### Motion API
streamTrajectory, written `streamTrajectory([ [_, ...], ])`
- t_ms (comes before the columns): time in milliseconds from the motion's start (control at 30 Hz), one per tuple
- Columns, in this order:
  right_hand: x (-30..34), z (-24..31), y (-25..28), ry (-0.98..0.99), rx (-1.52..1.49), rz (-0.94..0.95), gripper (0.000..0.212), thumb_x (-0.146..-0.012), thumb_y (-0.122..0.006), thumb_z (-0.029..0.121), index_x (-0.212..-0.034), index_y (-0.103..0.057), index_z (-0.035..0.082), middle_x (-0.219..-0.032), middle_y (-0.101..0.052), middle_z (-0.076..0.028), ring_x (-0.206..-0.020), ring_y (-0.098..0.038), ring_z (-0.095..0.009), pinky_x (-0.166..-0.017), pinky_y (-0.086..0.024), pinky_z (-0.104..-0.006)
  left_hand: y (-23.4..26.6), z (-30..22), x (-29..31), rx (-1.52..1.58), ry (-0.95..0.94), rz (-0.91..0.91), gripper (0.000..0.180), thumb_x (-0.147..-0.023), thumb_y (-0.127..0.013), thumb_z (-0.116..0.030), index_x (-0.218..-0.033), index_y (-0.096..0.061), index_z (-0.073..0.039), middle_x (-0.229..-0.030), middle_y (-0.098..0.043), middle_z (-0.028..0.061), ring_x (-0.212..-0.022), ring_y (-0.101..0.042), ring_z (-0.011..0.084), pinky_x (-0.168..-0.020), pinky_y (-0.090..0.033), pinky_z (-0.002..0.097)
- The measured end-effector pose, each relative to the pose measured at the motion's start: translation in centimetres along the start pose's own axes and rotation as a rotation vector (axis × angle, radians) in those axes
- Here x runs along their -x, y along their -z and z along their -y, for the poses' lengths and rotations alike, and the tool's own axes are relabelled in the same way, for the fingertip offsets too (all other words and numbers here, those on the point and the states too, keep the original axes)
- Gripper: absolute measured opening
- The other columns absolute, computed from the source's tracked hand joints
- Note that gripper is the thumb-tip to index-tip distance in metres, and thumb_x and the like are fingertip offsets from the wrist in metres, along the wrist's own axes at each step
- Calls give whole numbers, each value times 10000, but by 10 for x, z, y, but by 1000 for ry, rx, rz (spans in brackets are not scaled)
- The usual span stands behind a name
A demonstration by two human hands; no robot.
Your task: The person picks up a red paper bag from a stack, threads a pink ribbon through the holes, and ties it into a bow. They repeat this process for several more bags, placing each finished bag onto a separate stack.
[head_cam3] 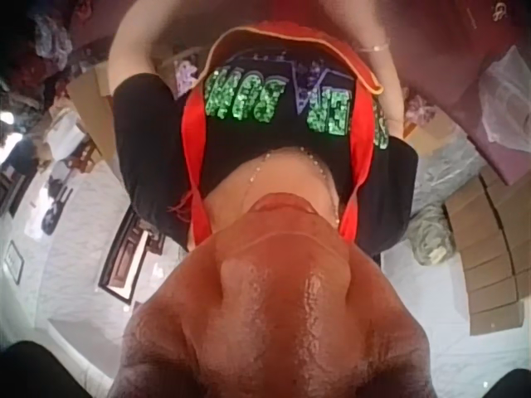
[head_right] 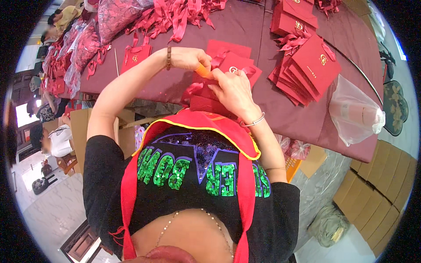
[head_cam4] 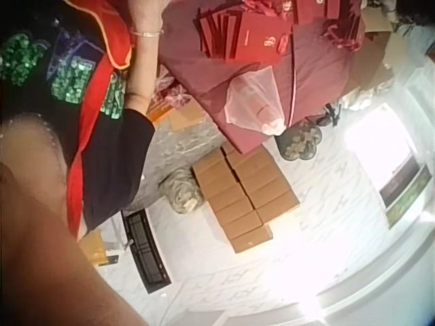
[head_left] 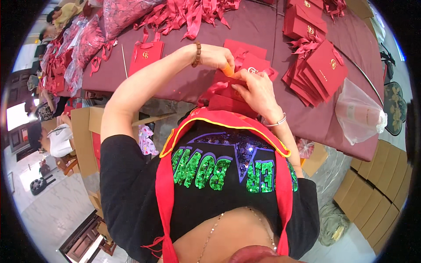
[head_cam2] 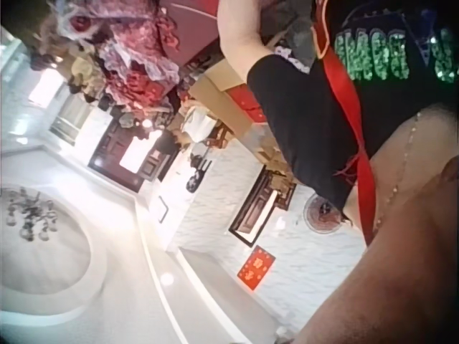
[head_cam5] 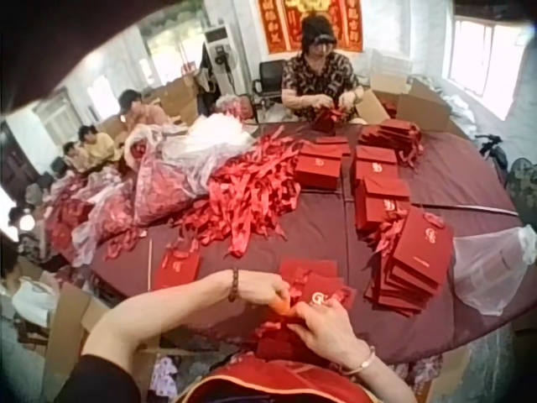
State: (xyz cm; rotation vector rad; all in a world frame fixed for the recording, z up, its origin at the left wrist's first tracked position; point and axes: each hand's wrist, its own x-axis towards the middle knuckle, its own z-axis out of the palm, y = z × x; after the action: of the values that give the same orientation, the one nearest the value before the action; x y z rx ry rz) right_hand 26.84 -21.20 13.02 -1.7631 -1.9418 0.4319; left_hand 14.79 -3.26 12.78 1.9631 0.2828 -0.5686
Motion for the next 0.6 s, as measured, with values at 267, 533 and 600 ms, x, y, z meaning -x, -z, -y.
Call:
streamTrajectory([
  [267,-3,-1,2,-49,-150,31,174,-781,-645,200,-920,-597,107,-773,-649,-45,-723,-615,-234,-732,-405,-342,-2,4,-22,133,-35,-402,153,-805,-617,-182,-808,-625,-29,-946,-573,42,-889,-512,133,-774,-415,264],
  [533,-5,-17,-4,-44,-154,-135,222,-713,-701,186,-897,-628,84,-852,-559,-71,-853,-525,-246,-745,-392,-354,-54,31,-3,239,99,-887,300,-877,-524,-372,-1021,-552,-111,-949,-634,117,-905,-603,215,-798,-443,337],
  [600,-2,-16,-2,-27,-68,-185,229,-696,-712,196,-887,-632,99,-838,-532,-46,-853,-497,-238,-746,-378,-356,-70,12,9,223,157,-796,277,-873,-551,-337,-960,-556,-74,-894,-632,109,-844,-591,181,-739,-435,333],
])
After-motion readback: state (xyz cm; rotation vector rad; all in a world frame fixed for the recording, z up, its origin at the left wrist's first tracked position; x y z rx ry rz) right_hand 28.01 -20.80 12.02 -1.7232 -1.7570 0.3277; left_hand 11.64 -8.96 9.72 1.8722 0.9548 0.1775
